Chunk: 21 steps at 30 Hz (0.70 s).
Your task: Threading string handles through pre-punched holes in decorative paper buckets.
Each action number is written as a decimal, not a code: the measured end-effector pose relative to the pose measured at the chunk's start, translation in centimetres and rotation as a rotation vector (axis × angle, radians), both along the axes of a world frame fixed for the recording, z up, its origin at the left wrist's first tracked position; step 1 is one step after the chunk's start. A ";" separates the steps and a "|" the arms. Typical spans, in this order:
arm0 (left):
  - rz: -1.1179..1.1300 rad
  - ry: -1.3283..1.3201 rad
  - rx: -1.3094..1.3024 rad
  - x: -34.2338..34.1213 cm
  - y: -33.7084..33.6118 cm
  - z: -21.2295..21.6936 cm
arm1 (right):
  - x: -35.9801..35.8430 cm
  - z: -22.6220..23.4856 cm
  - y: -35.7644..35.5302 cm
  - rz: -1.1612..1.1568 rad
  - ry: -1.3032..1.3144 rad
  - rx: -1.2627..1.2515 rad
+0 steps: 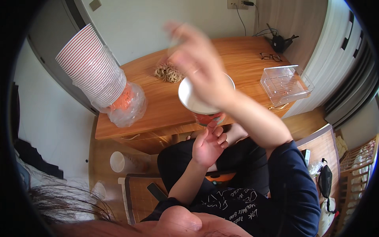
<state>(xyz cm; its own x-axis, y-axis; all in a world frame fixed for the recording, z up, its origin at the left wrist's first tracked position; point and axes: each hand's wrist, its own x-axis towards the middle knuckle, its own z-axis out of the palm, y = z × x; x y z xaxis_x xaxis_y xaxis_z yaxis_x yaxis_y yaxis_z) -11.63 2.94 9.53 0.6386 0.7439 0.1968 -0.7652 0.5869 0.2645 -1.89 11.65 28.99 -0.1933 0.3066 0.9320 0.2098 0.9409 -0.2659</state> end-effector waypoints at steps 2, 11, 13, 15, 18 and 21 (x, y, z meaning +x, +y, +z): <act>-0.003 0.001 0.019 -0.6 0.1 -0.1 | 3.2 0.9 1.1 -0.113 0.290 0.114; 0.092 -0.072 -0.100 0.2 0.3 2.6 | 7.6 -8.8 -13.0 0.021 0.211 -0.427; 0.204 -0.060 -0.240 1.4 0.1 3.2 | 7.2 -10.4 -14.2 -0.024 -0.001 -0.449; 0.347 -0.095 -0.324 2.5 -0.2 4.1 | 6.9 -12.0 -15.0 0.070 -0.059 -0.574; 0.527 -0.046 -0.168 4.1 -1.8 4.5 | 6.7 -13.6 -15.5 -0.037 -0.138 -0.543; 0.859 0.108 0.142 6.5 -4.3 3.9 | 6.2 -16.2 -16.2 -0.302 0.157 -0.353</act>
<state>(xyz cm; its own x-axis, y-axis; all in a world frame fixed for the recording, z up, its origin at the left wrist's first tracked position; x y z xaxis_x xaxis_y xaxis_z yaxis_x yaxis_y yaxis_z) -5.17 -1.37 13.43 -0.1109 0.9490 0.2951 -0.8940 -0.2250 0.3875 4.34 -4.56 12.77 0.0879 0.6299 0.7717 0.3915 0.6905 -0.6082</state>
